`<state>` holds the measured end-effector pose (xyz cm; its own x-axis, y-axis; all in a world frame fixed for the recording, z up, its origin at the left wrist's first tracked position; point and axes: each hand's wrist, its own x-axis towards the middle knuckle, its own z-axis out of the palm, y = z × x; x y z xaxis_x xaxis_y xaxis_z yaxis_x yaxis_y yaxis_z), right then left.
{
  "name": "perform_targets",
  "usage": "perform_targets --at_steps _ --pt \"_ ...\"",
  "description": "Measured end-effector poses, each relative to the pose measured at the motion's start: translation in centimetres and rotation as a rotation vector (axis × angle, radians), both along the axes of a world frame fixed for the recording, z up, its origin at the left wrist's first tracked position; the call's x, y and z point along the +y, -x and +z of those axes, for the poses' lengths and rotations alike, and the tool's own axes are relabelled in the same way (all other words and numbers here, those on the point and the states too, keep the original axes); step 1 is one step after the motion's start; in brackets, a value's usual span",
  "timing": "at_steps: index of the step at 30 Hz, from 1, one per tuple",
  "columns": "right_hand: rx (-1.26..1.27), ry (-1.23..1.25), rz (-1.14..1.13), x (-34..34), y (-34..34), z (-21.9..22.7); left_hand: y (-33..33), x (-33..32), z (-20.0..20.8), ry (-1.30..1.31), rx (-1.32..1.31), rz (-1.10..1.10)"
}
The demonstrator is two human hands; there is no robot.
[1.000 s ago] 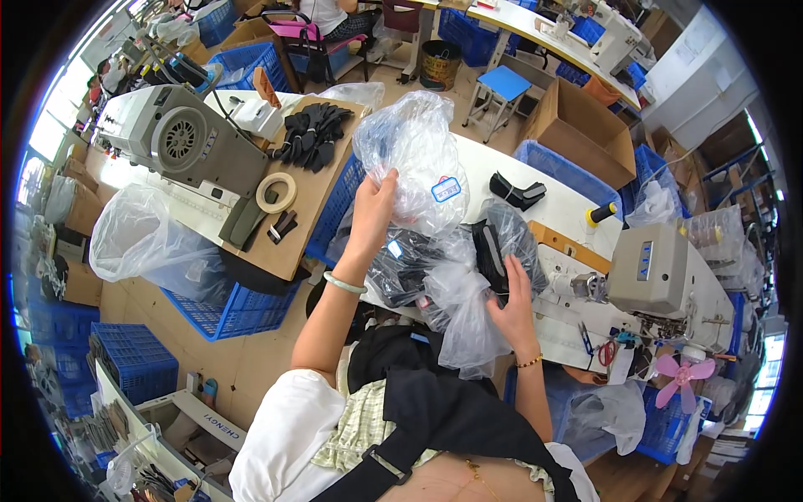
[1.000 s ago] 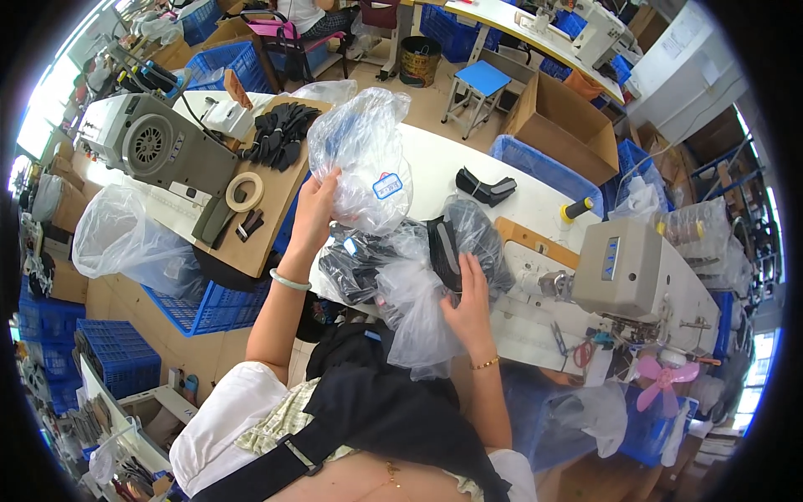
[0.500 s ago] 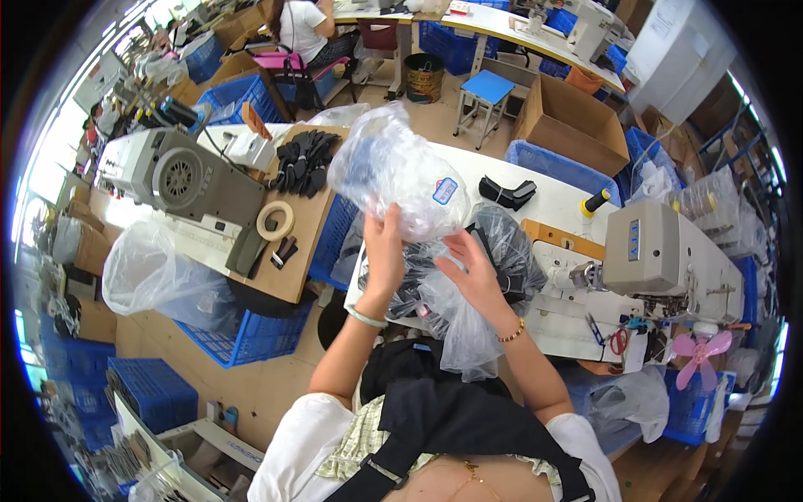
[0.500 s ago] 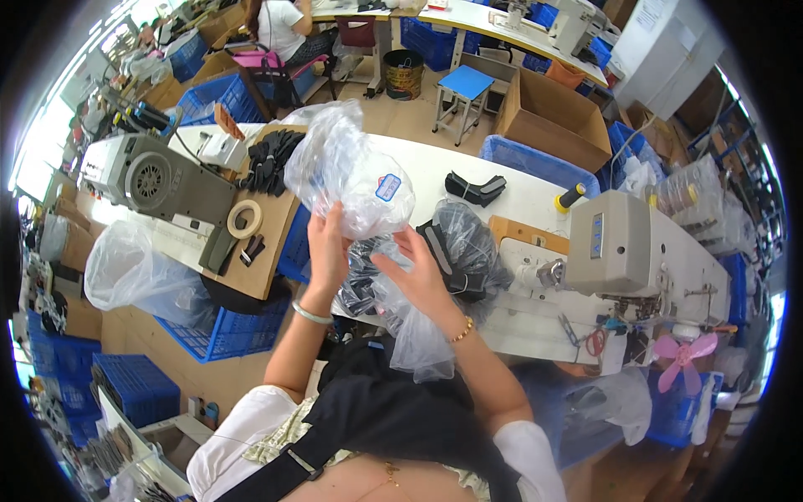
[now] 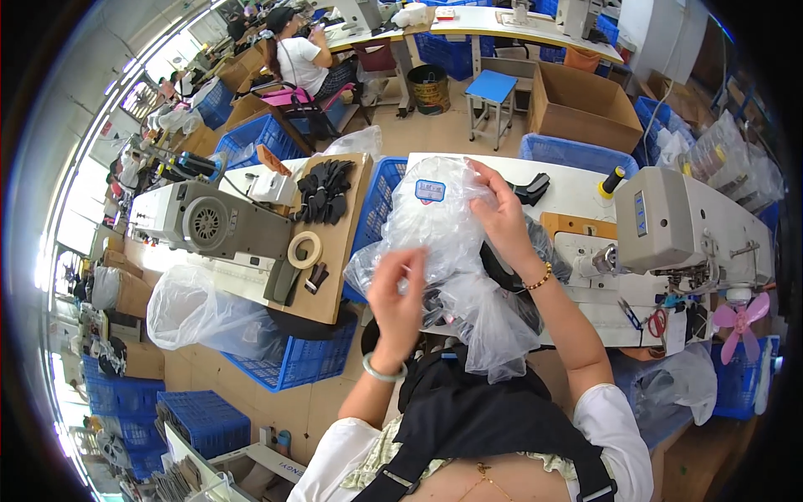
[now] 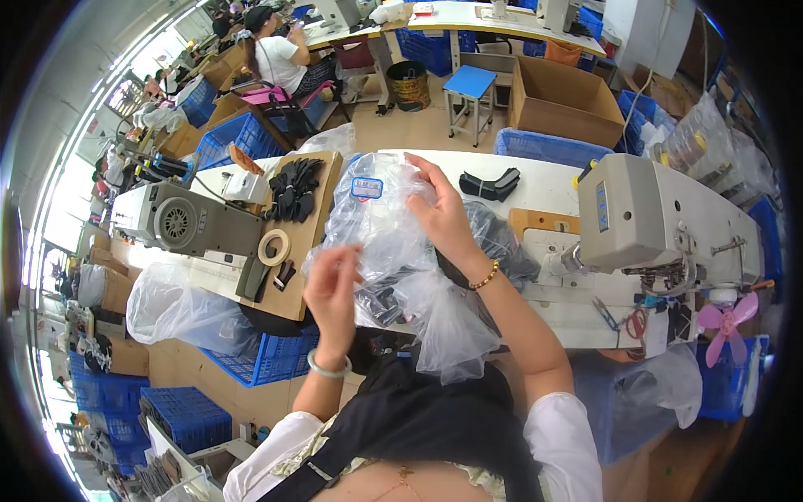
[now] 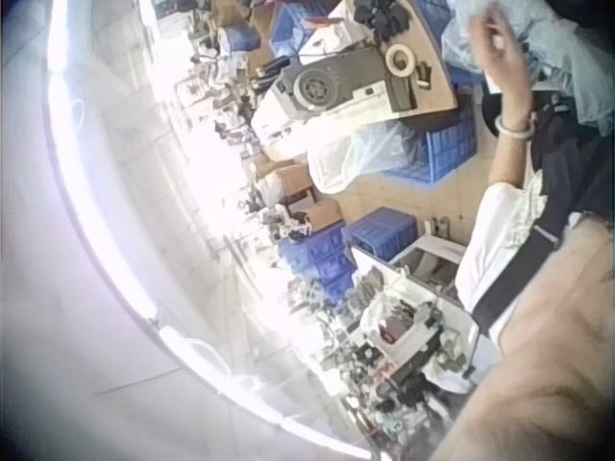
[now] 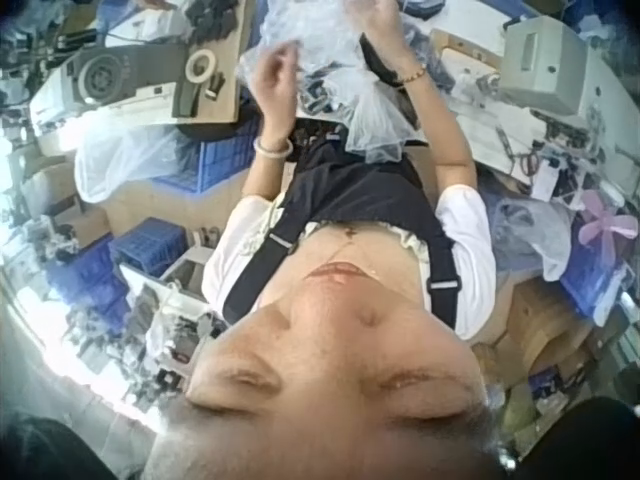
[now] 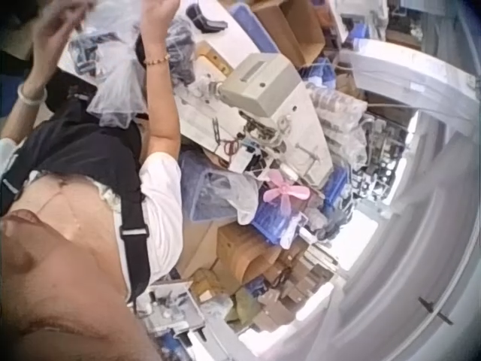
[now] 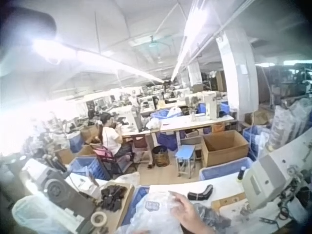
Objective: Sorting and inspecting black shoe components from a plastic bag on a factory workstation.
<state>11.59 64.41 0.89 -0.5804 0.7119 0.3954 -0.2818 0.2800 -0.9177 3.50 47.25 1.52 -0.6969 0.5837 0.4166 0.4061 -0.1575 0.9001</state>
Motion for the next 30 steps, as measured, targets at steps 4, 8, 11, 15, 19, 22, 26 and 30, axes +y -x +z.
perform_targets --at_steps 4,8,11,15,19,22,26,30 --pt "-0.005 0.085 0.089 -0.4 -0.1 1.3 3.8 1.7 3.0 0.071 0.344 0.242" --pt "-0.026 0.031 0.1 -0.4 0.1 1.6 5.0 2.0 2.4 0.187 0.344 0.125" --pt "-0.006 0.038 0.135 -0.3 0.2 1.6 5.5 2.0 1.3 0.218 0.149 0.069" --pt "0.021 0.078 0.171 0.1 0.1 1.6 5.6 2.4 0.7 0.046 -0.155 -0.008" --pt "0.016 0.079 0.176 0.2 0.2 1.7 5.7 2.4 0.6 0.046 -0.193 -0.008" --pt "0.008 0.11 0.189 0.3 0.3 1.6 5.9 2.6 0.1 0.042 -0.214 -0.002" --pt "0.001 0.137 0.188 0.4 0.2 1.6 6.0 2.7 0.1 0.049 -0.204 -0.011" --pt "-0.009 0.141 0.189 0.5 0.0 1.6 5.9 2.7 -0.1 0.059 -0.222 -0.017"
